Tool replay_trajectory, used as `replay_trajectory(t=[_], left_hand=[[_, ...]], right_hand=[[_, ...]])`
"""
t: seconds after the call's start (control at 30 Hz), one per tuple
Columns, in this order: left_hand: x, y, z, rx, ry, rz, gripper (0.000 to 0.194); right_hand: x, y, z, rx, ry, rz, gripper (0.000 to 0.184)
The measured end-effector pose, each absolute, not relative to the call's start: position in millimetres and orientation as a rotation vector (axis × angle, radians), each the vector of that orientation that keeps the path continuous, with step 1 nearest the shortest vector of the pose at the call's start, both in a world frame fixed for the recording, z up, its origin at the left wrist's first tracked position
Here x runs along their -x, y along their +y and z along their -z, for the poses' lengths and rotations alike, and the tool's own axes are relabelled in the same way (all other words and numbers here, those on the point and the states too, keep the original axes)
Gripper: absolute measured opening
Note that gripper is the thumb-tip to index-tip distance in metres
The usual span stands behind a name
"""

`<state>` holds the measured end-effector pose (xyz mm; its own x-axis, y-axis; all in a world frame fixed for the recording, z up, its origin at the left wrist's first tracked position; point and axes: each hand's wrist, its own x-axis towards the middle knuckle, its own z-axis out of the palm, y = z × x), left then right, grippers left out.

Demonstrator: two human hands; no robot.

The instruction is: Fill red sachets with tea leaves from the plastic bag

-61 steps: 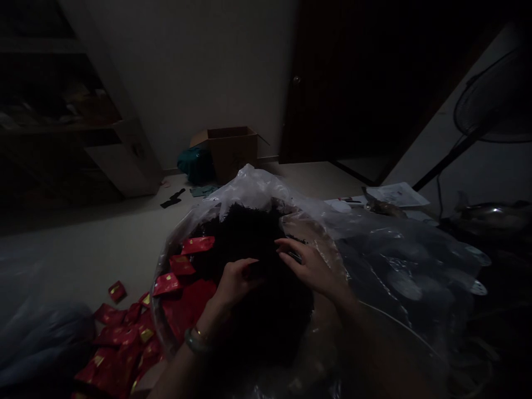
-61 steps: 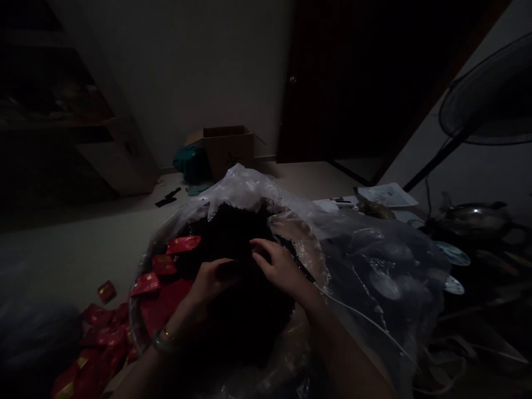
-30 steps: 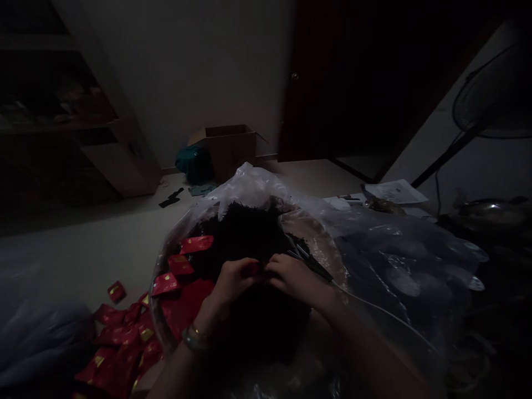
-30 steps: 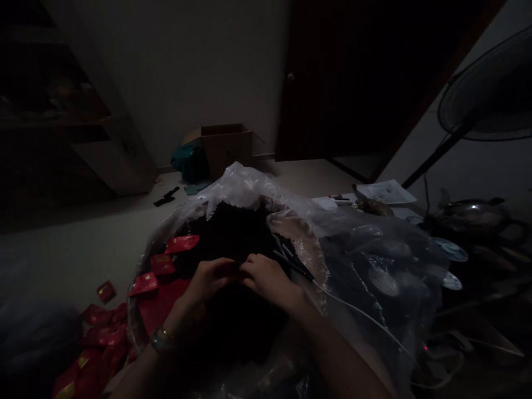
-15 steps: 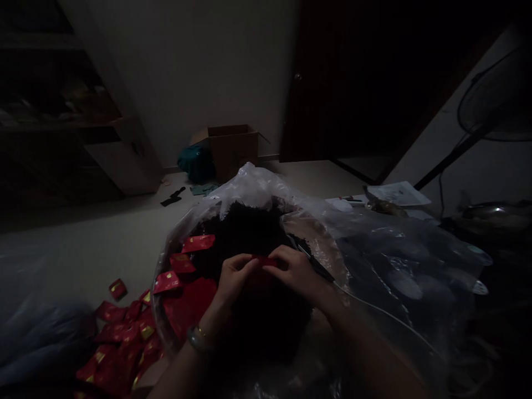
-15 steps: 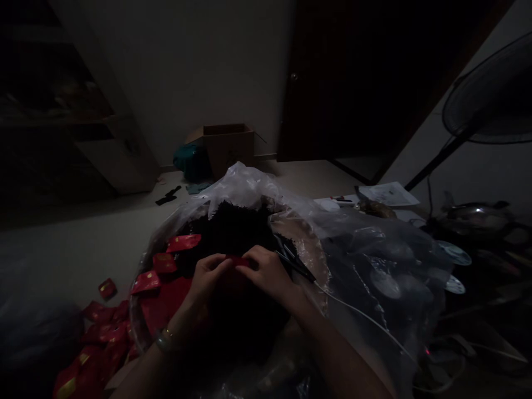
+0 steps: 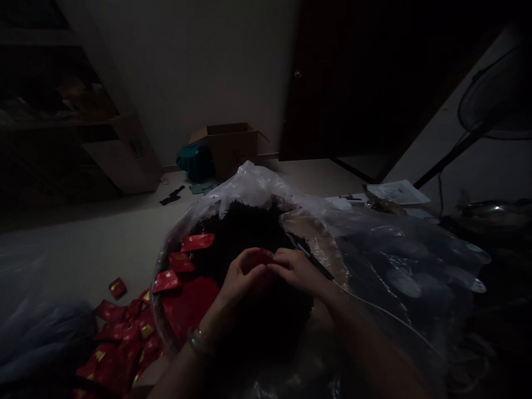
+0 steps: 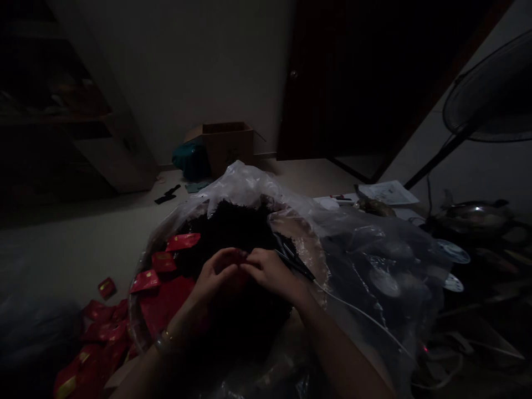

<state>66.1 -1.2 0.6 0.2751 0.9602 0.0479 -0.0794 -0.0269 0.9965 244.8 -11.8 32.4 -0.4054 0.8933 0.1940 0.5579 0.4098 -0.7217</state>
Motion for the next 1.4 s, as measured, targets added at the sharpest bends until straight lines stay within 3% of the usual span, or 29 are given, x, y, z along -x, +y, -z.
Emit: replay_trajectory(t=[0.13, 0.27, 0.37, 0.5, 0.6, 0.73, 1.0, 1.13, 1.27, 1.4], left_hand=[[-59.8, 2.9, 2.2, -1.466, 0.933, -0.825, 0.052], [-58.7, 2.5, 11.6, -1.545, 0.899, -0.849, 0.055], [-57.8, 1.7, 16.9, -1.631, 0.878, -0.856, 0.053], [-56.8, 0.6, 17.2, -1.701, 0.901, -0.804, 0.054], [-58.3, -0.1, 16.1, -1.707, 0.913, -0.778, 0.05], [-62.7, -0.7, 16.3, -1.629, 0.923, -0.775, 0.043], [-64.8, -4.4, 10.1, -1.644, 0.949, -0.82, 0.045], [-63.0, -4.9, 1.3, -1.602, 0.966, -0.898, 0.033], [-65.8, -3.4, -2.3, -1.374, 1.017, -1.059, 0.025], [-69.8, -4.1, 0.8, -1.206, 1.095, -1.158, 0.026]], right_hand=[[-246.5, -10.7, -31.5, 1.227, -1.9, -0.739, 0.012], [-250.9, -11.0, -33.4, 1.198, -1.949, -0.831, 0.024], [-254.4, -10.9, -36.2, 1.173, -2.076, -0.913, 0.013], [-255.1, -11.4, -38.3, 1.166, -2.152, -0.991, 0.012], [-253.6, -12.5, -38.6, 1.17, -2.171, -0.979, 0.017], [-253.0, -12.8, -38.6, 1.162, -1.995, -0.905, 0.011], [-248.5, -12.2, -33.0, 1.125, -2.009, -0.825, 0.015], [-244.6, -13.1, -28.1, 1.135, -1.984, -0.837, 0.013], [-240.2, -9.4, -22.0, 1.268, -1.667, -0.86, 0.036], [-239.8, -5.4, -17.9, 1.289, -1.625, -0.867, 0.013]])
